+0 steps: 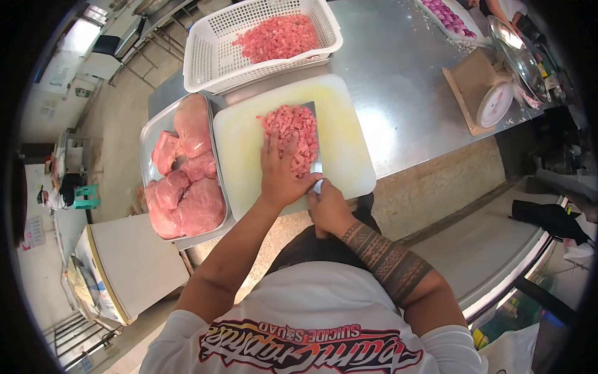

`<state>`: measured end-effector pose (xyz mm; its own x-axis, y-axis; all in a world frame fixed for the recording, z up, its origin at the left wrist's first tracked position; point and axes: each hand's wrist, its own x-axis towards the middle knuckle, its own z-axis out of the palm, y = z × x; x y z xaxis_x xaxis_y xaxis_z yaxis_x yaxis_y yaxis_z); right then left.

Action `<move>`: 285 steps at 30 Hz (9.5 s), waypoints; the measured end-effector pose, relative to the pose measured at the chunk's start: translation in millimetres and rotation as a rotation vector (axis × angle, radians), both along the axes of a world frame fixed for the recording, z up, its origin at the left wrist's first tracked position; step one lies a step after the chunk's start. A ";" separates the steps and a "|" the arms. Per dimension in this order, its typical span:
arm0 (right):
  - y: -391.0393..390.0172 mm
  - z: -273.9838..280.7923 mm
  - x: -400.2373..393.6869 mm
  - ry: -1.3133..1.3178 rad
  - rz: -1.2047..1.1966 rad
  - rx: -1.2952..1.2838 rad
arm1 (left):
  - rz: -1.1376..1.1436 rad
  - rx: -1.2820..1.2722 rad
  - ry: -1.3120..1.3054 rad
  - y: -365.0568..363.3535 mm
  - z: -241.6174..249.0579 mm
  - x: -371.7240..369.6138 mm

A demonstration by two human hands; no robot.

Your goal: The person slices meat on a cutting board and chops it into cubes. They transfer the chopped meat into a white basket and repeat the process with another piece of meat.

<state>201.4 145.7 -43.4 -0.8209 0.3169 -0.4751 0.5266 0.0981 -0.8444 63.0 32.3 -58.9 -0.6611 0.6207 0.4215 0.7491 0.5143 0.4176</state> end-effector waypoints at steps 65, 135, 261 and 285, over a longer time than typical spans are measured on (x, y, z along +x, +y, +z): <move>163.8 41.0 -80.0 -0.121 0.542 0.057 | -0.328 -0.162 -0.423 0.3 5.2 -122.3; 178.7 63.7 47.1 -0.071 0.264 0.433 | 0.659 -0.220 -0.497 103.6 -22.1 -226.3; 89.6 111.2 -48.9 0.037 1.026 0.902 | 0.668 0.861 -0.743 27.0 40.2 -111.0; 73.7 85.5 -47.1 0.072 0.965 0.885 | 0.650 0.896 -0.751 11.2 29.9 -113.2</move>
